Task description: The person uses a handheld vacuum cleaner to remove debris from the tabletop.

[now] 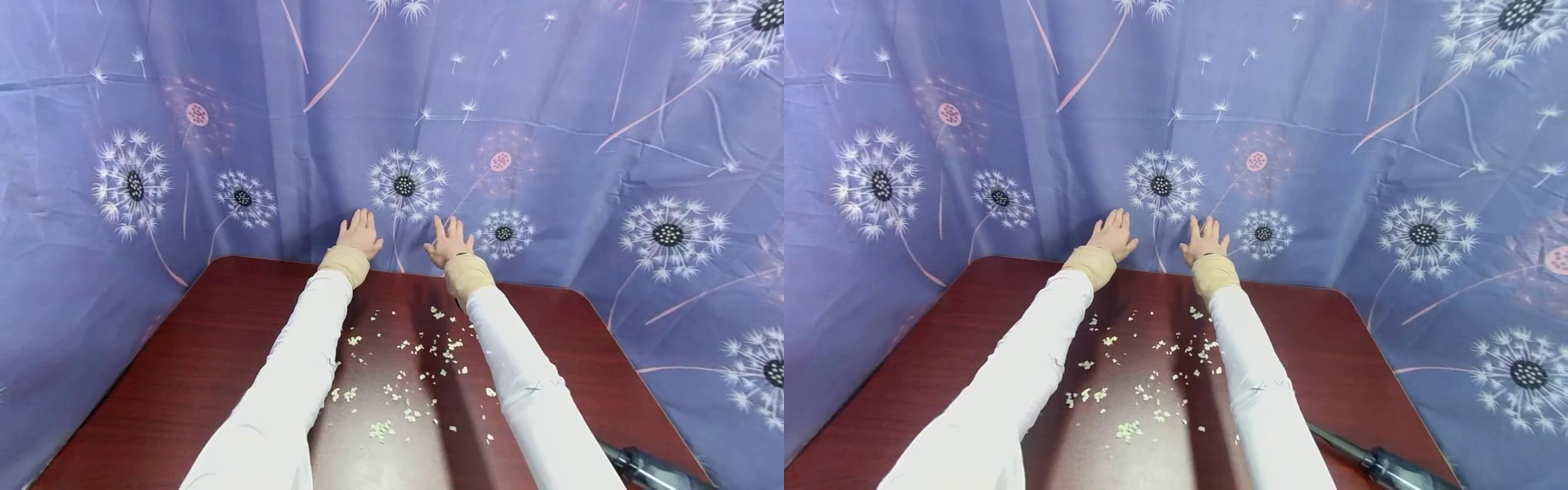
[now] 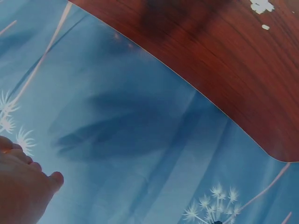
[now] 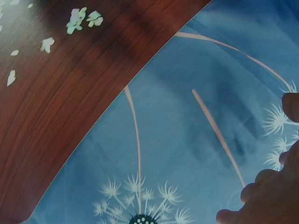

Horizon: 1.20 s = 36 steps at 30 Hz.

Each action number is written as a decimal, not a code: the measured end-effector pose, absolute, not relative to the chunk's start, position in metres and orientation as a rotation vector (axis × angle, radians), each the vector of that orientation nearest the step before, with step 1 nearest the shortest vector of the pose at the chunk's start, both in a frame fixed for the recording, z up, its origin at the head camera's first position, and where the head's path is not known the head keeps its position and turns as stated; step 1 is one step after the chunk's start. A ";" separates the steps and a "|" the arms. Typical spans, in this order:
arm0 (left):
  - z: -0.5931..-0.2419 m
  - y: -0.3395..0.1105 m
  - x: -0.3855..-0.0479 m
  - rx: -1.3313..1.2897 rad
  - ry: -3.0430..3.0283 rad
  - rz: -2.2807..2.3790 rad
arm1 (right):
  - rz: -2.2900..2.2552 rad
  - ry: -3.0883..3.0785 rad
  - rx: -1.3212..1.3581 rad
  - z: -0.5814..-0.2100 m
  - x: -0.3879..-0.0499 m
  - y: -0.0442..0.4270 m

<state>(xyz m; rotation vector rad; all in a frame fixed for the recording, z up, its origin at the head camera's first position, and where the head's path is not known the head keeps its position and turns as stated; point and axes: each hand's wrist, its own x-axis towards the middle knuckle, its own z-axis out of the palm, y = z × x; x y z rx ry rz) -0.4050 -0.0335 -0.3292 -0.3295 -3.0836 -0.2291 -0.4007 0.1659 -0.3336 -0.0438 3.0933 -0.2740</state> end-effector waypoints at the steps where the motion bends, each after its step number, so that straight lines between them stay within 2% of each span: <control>1: -0.329 -0.032 -0.405 -0.340 -3.080 -0.237 | -0.267 3.086 -0.048 -0.333 -0.400 0.166; 9: -0.324 -0.024 -0.394 -0.444 -3.054 -0.505 | -0.353 3.024 -0.171 -0.334 -0.378 0.175; 16: -0.346 -0.048 -0.352 -0.511 -2.842 -0.933 | -0.449 2.898 -0.382 -0.356 -0.331 0.192; 22: -0.372 -0.080 -0.295 -0.552 -2.712 -1.117 | -0.473 2.912 -0.502 -0.369 -0.257 0.207; 28: -0.375 -0.094 -0.231 -0.692 -2.746 -1.151 | -0.613 2.906 -0.598 -0.392 -0.173 0.237; 31: -0.374 -0.085 -0.206 -0.787 -2.739 -1.140 | -0.638 2.970 -0.495 -0.396 -0.133 0.263; 36: -0.381 -0.044 -0.176 -1.000 -2.741 -1.169 | -0.671 3.175 -0.128 -0.403 -0.071 0.310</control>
